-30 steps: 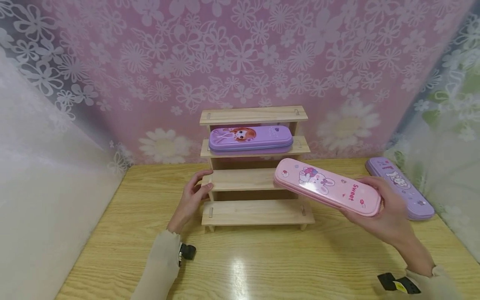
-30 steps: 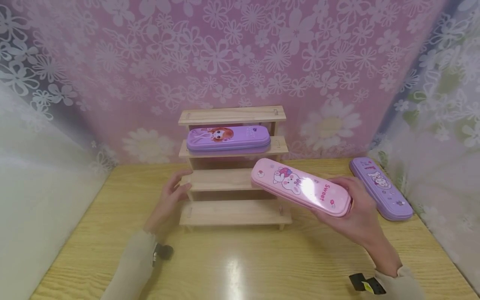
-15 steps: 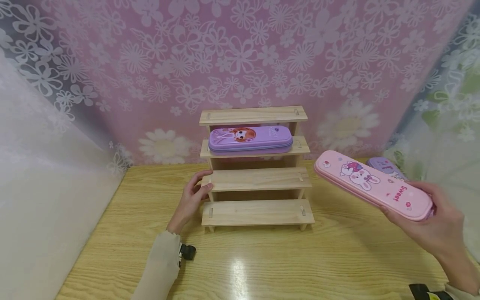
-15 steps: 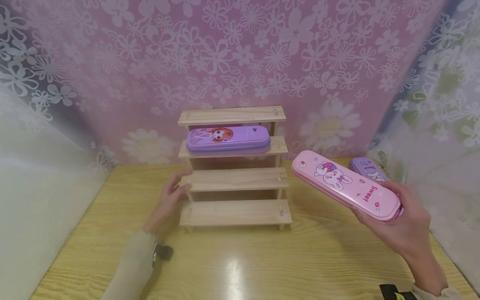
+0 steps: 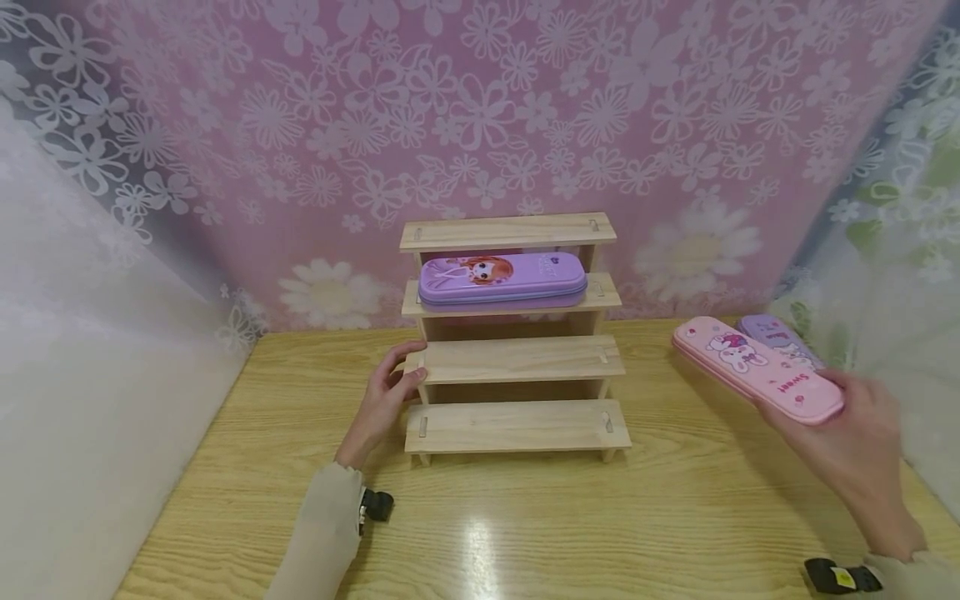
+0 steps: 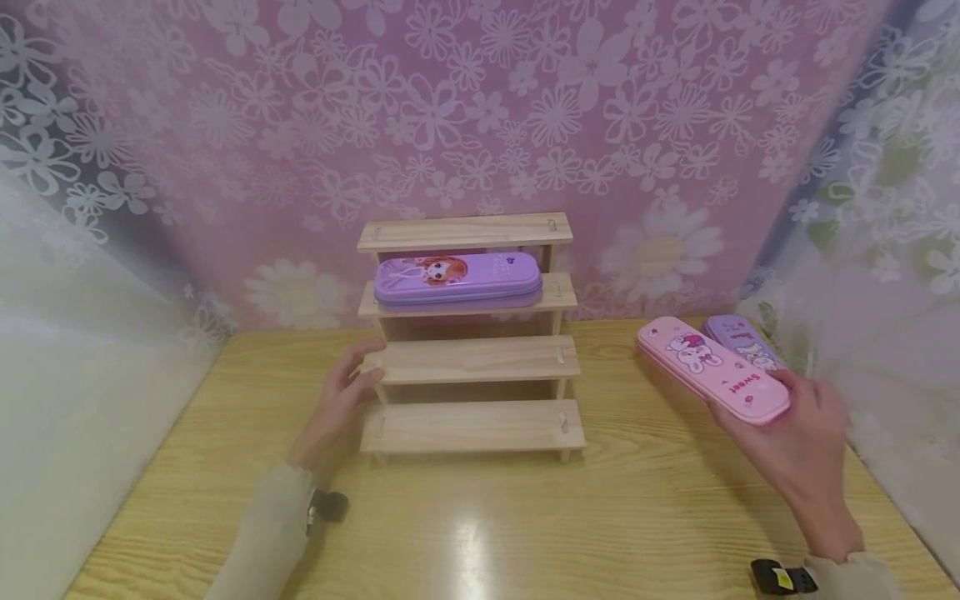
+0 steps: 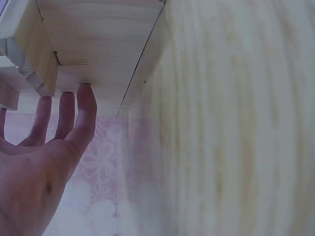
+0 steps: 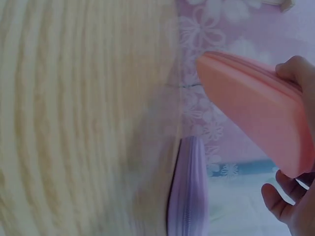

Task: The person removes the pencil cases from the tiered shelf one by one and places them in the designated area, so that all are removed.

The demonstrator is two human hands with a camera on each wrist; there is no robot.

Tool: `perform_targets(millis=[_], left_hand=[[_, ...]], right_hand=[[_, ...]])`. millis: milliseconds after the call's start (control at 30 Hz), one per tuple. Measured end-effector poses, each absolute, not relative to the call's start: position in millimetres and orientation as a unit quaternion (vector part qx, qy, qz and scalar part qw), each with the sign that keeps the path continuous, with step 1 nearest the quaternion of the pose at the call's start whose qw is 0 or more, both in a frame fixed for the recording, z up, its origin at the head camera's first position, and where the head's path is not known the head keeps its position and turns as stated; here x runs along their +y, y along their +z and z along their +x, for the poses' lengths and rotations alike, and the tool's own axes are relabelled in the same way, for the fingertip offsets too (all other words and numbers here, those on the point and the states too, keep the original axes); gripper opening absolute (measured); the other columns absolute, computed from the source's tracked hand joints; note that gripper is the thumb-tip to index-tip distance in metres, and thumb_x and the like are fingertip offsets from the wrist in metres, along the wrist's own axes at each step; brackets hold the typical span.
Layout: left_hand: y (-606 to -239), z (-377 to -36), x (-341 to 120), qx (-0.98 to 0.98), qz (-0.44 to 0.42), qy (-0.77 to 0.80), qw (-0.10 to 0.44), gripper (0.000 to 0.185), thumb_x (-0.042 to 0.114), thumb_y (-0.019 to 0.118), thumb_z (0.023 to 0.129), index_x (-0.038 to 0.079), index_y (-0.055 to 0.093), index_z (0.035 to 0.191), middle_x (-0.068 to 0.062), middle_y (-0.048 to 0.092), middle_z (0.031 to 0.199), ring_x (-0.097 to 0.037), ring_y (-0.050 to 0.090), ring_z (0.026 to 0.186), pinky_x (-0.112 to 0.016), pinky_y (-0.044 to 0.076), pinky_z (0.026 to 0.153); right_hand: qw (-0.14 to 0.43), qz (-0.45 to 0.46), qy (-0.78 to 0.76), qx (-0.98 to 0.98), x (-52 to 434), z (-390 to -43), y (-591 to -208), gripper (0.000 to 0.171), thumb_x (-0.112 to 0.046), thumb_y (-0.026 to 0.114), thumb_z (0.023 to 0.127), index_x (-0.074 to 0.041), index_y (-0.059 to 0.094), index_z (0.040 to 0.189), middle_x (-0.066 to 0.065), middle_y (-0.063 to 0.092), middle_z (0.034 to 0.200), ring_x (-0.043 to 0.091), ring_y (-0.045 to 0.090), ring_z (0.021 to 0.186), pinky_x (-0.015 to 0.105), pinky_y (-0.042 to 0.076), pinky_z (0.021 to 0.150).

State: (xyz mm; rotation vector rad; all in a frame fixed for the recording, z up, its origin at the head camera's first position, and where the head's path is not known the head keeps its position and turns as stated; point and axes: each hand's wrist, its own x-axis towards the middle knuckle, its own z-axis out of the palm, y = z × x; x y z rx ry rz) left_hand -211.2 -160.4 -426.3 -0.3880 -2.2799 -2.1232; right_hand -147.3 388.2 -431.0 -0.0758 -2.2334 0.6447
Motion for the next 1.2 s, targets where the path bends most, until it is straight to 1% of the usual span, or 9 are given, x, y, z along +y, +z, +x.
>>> perform_targets(millis=[33,133,367,667,733,867,967,1033,1200], left_hand=[[-427,-211,-160,-0.726,-0.124,-0.676,0.000,0.040,0.015,0.055,0.096,0.009,0.048,0.134,-0.010,0.042,0.137,-0.018,0.058,0.095,-0.045,0.054,0.082],[-427,-212,-161,-0.726,-0.124,-0.676,0.000,0.040,0.016,0.055,0.096,0.010,0.048,0.135,-0.010,0.041,0.138,-0.018,0.058,0.096,-0.045,0.055,0.082],[-429,-213,-161,-0.727,-0.125,-0.675,0.002,0.039,0.016,0.055,0.096,0.010,0.048,0.135,-0.009,0.041,0.140,-0.019,0.057,0.096,-0.044,0.055,0.082],[-430,-213,-160,-0.721,-0.126,-0.682,0.000,0.039,0.016,0.055,0.096,0.011,0.049,0.134,-0.011,0.043,0.137,-0.018,0.058,0.098,-0.055,0.051,0.086],[-430,-213,-160,-0.719,-0.126,-0.683,-0.001,0.039,0.016,0.055,0.096,0.011,0.049,0.134,-0.010,0.043,0.137,-0.018,0.058,0.098,-0.056,0.050,0.087],[-429,-214,-161,-0.722,-0.125,-0.681,0.000,0.039,0.016,0.055,0.096,0.012,0.049,0.134,-0.008,0.043,0.137,-0.017,0.058,0.097,-0.052,0.052,0.086],[-430,-214,-161,-0.725,-0.125,-0.678,0.002,0.039,0.017,0.055,0.096,0.011,0.048,0.134,-0.008,0.043,0.138,-0.016,0.058,0.096,-0.045,0.054,0.083],[-430,-215,-161,-0.726,-0.126,-0.676,0.003,0.040,0.017,0.055,0.096,0.011,0.048,0.135,-0.008,0.042,0.139,-0.016,0.058,0.095,-0.044,0.055,0.082],[-430,-213,-161,-0.723,-0.127,-0.679,0.006,0.040,0.015,0.055,0.096,0.008,0.048,0.134,-0.010,0.042,0.138,-0.016,0.058,0.095,-0.053,0.052,0.084]], right_hand=[[0.388,-0.033,0.250,-0.886,389,-149,-433,0.077,-0.025,0.087,0.047,0.011,0.060,0.109,0.032,0.058,0.097,0.042,0.047,0.091,0.040,0.028,0.078],[0.350,-0.052,0.239,-0.904,393,-154,-437,0.079,-0.030,0.087,0.051,0.012,0.057,0.111,0.034,0.057,0.099,0.046,0.046,0.092,0.049,0.027,0.073],[0.234,-0.110,0.241,-0.935,393,-154,-437,0.088,-0.044,0.079,0.069,0.012,0.042,0.127,0.036,0.041,0.115,0.048,0.038,0.101,0.046,0.027,0.065],[0.180,-0.069,0.266,-0.944,399,-148,-439,0.071,-0.039,0.077,0.074,0.002,0.048,0.125,0.032,0.047,0.115,0.045,0.039,0.101,0.042,0.027,0.068],[0.176,-0.044,0.262,-0.948,402,-147,-439,0.069,-0.037,0.079,0.073,0.001,0.050,0.123,0.030,0.052,0.112,0.032,0.044,0.097,0.034,0.029,0.067],[0.163,-0.018,0.250,-0.954,403,-146,-440,0.072,-0.038,0.082,0.070,0.003,0.050,0.120,0.031,0.055,0.110,0.029,0.050,0.093,0.024,0.028,0.063],[0.144,-0.015,0.241,-0.960,401,-146,-441,0.078,-0.040,0.081,0.070,0.007,0.047,0.121,0.034,0.053,0.111,0.044,0.050,0.095,0.027,0.030,0.064],[0.132,-0.017,0.232,-0.963,400,-146,-442,0.080,-0.042,0.081,0.070,0.009,0.046,0.121,0.037,0.053,0.110,0.047,0.051,0.093,0.031,0.033,0.064],[0.109,-0.031,0.195,-0.974,398,-148,-444,0.085,-0.050,0.077,0.072,0.011,0.044,0.121,0.040,0.055,0.103,0.048,0.056,0.081,0.035,0.039,0.054]])
